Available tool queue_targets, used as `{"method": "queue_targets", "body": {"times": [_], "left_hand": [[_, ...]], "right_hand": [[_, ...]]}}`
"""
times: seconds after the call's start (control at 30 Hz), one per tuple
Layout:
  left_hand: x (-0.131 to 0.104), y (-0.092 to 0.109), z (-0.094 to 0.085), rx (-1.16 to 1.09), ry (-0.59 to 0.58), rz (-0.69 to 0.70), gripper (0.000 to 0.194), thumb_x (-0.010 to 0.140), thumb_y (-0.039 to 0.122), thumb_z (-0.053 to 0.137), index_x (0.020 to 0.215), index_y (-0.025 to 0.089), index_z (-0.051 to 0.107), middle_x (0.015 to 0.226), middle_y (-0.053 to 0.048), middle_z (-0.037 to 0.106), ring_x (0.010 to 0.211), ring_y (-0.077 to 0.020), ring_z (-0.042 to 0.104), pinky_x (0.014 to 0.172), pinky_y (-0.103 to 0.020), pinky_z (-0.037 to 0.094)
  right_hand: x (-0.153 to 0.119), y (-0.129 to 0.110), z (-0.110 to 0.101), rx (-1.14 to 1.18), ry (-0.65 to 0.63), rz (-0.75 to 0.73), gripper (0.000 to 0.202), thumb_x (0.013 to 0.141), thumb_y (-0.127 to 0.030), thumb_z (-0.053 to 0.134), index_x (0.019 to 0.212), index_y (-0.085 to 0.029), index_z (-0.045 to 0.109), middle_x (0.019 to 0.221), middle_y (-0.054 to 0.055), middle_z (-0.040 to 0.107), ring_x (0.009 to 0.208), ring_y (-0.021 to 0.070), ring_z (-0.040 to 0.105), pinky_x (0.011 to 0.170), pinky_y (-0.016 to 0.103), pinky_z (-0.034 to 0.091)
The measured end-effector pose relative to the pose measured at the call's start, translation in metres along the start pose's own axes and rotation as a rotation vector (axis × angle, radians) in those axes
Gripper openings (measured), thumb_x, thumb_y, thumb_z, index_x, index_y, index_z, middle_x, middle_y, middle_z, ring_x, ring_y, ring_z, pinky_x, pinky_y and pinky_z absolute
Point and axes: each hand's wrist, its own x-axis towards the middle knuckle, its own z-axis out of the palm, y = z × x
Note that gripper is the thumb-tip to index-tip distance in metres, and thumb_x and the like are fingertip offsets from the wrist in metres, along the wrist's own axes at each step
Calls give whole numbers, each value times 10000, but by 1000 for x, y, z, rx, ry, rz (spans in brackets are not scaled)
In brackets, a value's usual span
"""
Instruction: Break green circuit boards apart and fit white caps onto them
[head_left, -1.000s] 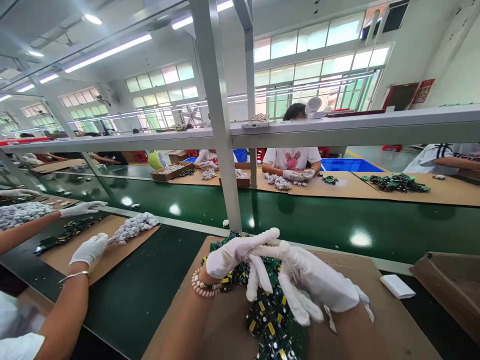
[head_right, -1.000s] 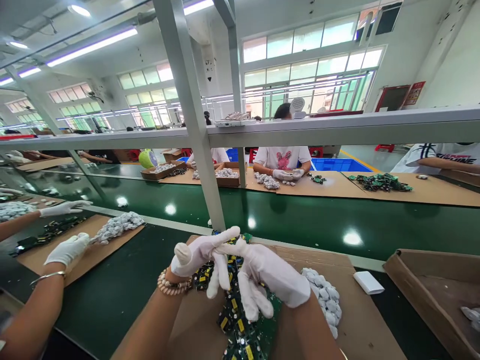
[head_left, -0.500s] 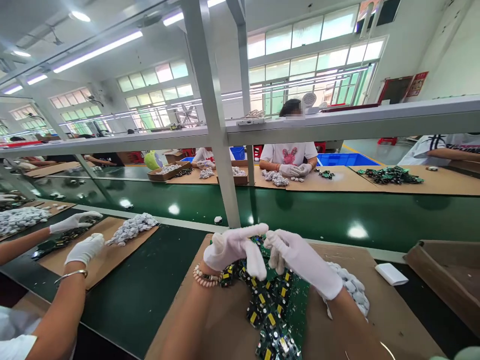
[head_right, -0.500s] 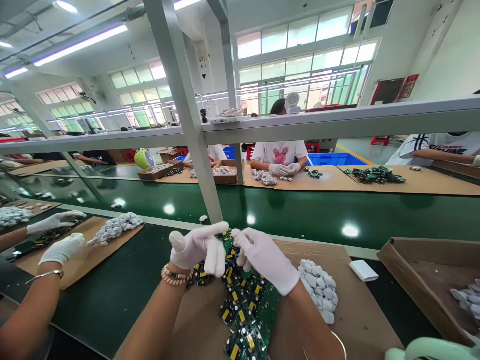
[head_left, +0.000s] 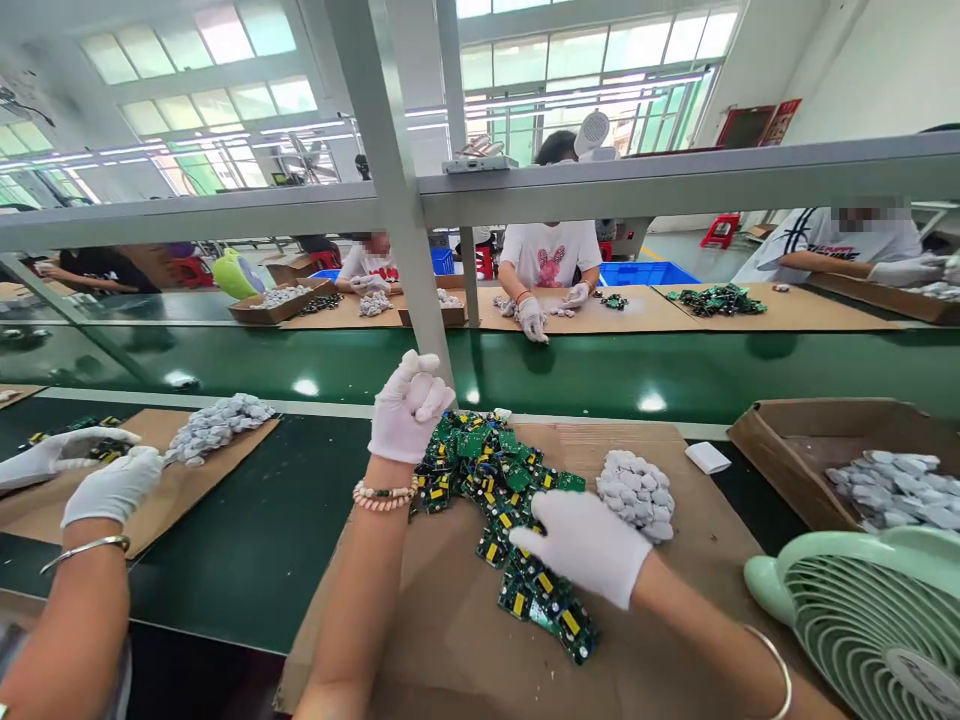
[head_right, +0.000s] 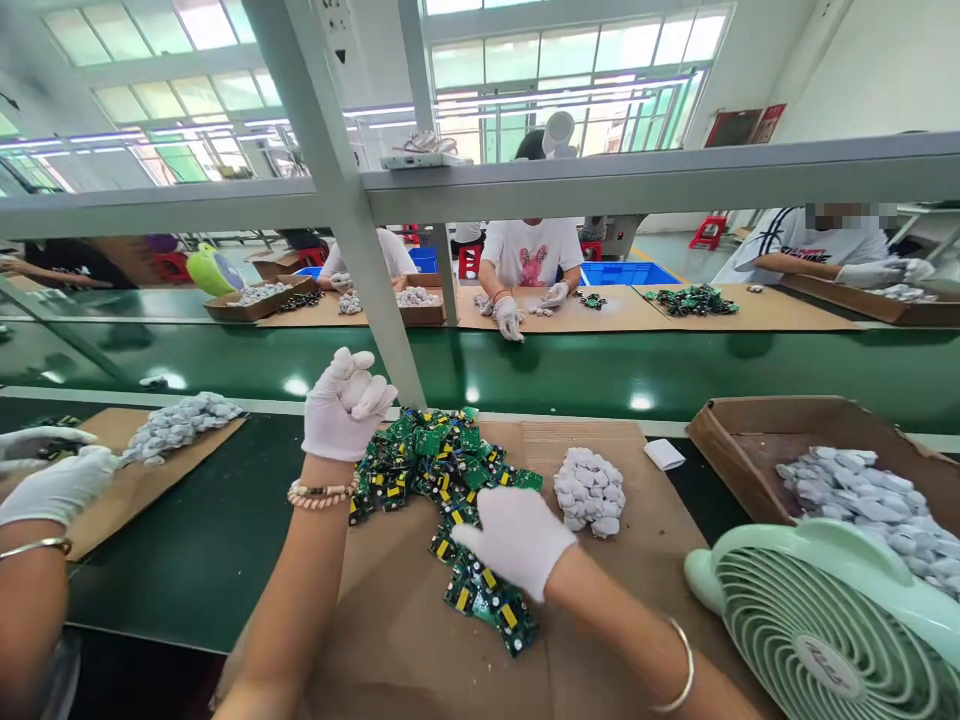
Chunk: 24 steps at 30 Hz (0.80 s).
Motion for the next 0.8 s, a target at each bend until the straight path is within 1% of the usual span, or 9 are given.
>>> {"method": "queue_targets", "body": {"times": [0.07,0.13,0.2,0.23,0.33,0.47,0.57,0.63,0.8], "left_hand": [[-2,0,1,40,-49,-3,354,912,318,416,814,132,700,319,92,242,324,-50,355,429,-181,330],[-5,0,4,86,-105,28,308,875,354,475,956,137,678,424,53,466,466,-77,517,534,-211,428],[-9,0,8,143,-164,103,371,810,372,562,1134,195,595,835,-19,669,764,-130,626,696,-256,483],[-10,0,10,173,-190,149,457,778,373,598,1209,239,534,1083,-33,632,922,-162,614,773,-277,484],[-13,4,11,254,-228,212,611,748,361,629,1313,327,399,1409,-15,384,1126,-216,531,884,-321,460],[-11,8,4,359,-203,41,483,807,380,568,1266,261,478,1319,-78,497,1021,-213,597,834,-336,477],[-9,3,0,548,-244,-127,469,773,418,609,1171,173,577,1171,-130,607,1040,-251,583,864,-375,457],[-9,-5,2,629,-280,-223,548,686,398,705,1166,165,583,1148,-133,622,1070,-269,562,912,-401,428],[-10,-12,11,457,-312,-409,528,668,449,699,1087,136,632,1015,-118,683,926,-257,626,832,-390,480]], "right_hand": [[-5,-9,33,-131,-22,44,336,754,-448,587,817,-119,620,794,173,652,723,306,623,602,351,411],[-6,-16,56,-222,10,121,414,700,-403,671,946,-79,596,922,229,627,853,349,609,673,389,435],[-5,-17,65,-202,14,133,424,697,-386,675,981,-86,580,933,215,625,838,333,614,668,382,441],[-4,-15,64,-171,8,121,390,702,-380,665,964,-102,583,907,193,633,798,314,621,646,366,439],[-3,0,48,-42,11,77,205,692,-328,641,789,-155,588,765,116,646,669,248,607,567,307,396],[-8,22,11,425,-114,80,255,690,-350,617,550,-187,480,531,30,588,495,154,515,459,253,311],[-13,27,-23,1013,-320,88,265,759,-414,537,629,-188,491,609,15,635,481,137,546,443,237,374],[-12,21,-44,1282,-307,47,221,768,-396,537,733,-177,537,718,27,667,528,132,579,501,244,437],[20,-4,-64,1471,-382,-6,387,819,-486,458,921,-141,600,795,71,665,559,129,583,500,237,463]]}}
